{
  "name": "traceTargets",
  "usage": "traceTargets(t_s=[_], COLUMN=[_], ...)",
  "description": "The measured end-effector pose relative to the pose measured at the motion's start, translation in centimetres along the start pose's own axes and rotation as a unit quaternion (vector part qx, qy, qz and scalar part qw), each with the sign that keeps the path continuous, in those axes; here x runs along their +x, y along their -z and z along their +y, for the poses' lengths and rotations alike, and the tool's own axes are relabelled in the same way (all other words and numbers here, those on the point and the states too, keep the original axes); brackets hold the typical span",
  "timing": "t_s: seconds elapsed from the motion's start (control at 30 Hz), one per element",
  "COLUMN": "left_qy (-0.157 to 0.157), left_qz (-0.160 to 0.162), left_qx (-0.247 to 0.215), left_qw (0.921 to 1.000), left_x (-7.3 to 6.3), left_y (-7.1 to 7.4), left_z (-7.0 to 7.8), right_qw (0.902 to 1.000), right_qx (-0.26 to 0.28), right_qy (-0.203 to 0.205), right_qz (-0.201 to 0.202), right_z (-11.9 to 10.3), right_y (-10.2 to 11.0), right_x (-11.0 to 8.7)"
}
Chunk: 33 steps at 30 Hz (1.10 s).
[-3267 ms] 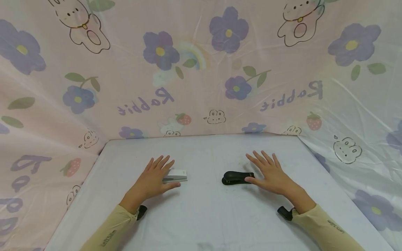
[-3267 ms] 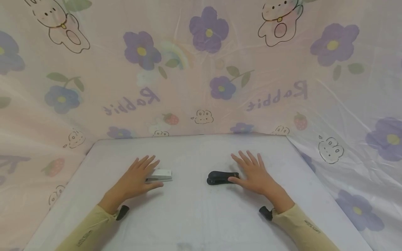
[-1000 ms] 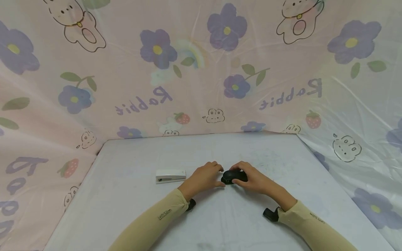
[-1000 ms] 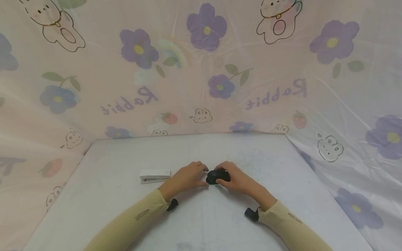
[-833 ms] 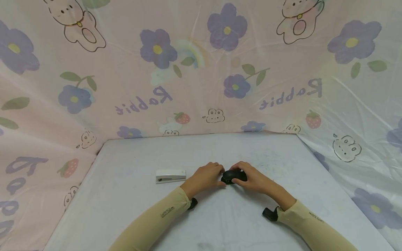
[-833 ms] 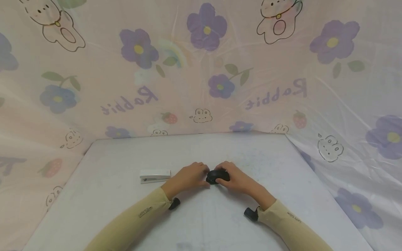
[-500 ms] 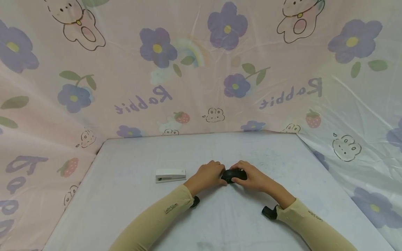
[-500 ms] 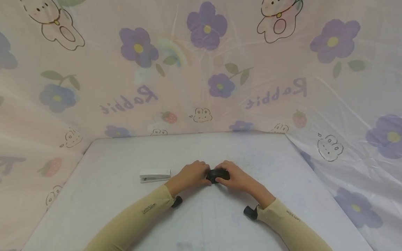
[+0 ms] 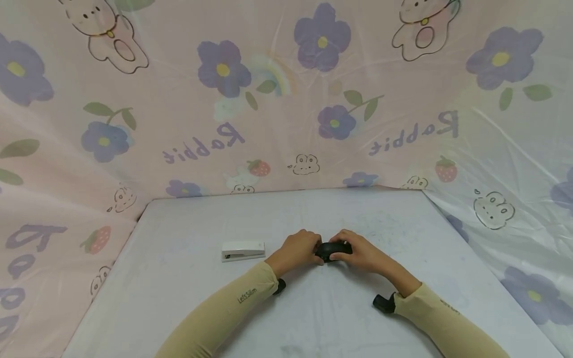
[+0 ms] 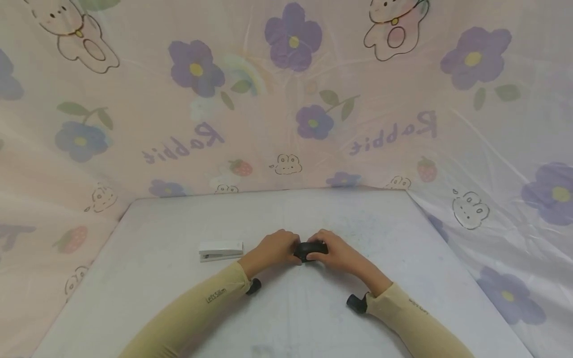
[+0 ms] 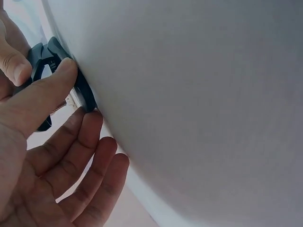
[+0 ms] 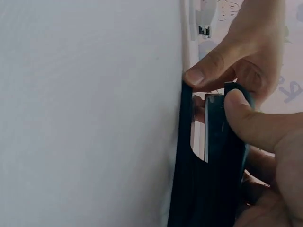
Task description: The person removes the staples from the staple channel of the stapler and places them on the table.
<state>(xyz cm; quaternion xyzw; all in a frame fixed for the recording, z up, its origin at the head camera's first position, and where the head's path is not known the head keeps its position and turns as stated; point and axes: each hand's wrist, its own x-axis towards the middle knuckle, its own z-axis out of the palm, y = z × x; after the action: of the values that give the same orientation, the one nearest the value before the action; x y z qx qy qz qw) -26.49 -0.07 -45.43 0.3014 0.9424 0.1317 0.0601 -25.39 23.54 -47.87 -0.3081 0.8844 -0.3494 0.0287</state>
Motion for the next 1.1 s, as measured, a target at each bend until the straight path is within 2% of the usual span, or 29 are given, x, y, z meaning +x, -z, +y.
traceTargets(t_s=[0.4, 0.57, 0.67, 0.9, 1.1], left_qy=[0.004, 0.002, 0.001, 0.003, 0.01], left_qz=[0.008, 0.008, 0.006, 0.001, -0.004], left_qx=[-0.001, -0.007, -0.009, 0.012, 0.042], left_qw=[1.0, 0.9999, 0.9999, 0.9999, 0.999], left_x=[0.0, 0.1, 0.1, 0.0, 0.1], left_y=[0.2, 0.0, 0.0, 0.2, 0.0], left_z=[0.5, 0.3, 0.3, 0.6, 0.8], right_qw=[0.9996, 0.9917, 0.9877, 0.9961, 0.9985], right_qx=[0.016, 0.121, 0.15, 0.083, 0.053], right_qy=[-0.011, -0.036, -0.028, 0.011, 0.017], right_qz=[-0.022, -0.025, -0.032, -0.026, 0.002], right_z=[0.2, 1.0, 1.6, 1.7, 1.3], right_y=[0.8, 1.6, 1.9, 3.1, 4.5], right_x=[0.1, 0.1, 0.0, 0.2, -0.3])
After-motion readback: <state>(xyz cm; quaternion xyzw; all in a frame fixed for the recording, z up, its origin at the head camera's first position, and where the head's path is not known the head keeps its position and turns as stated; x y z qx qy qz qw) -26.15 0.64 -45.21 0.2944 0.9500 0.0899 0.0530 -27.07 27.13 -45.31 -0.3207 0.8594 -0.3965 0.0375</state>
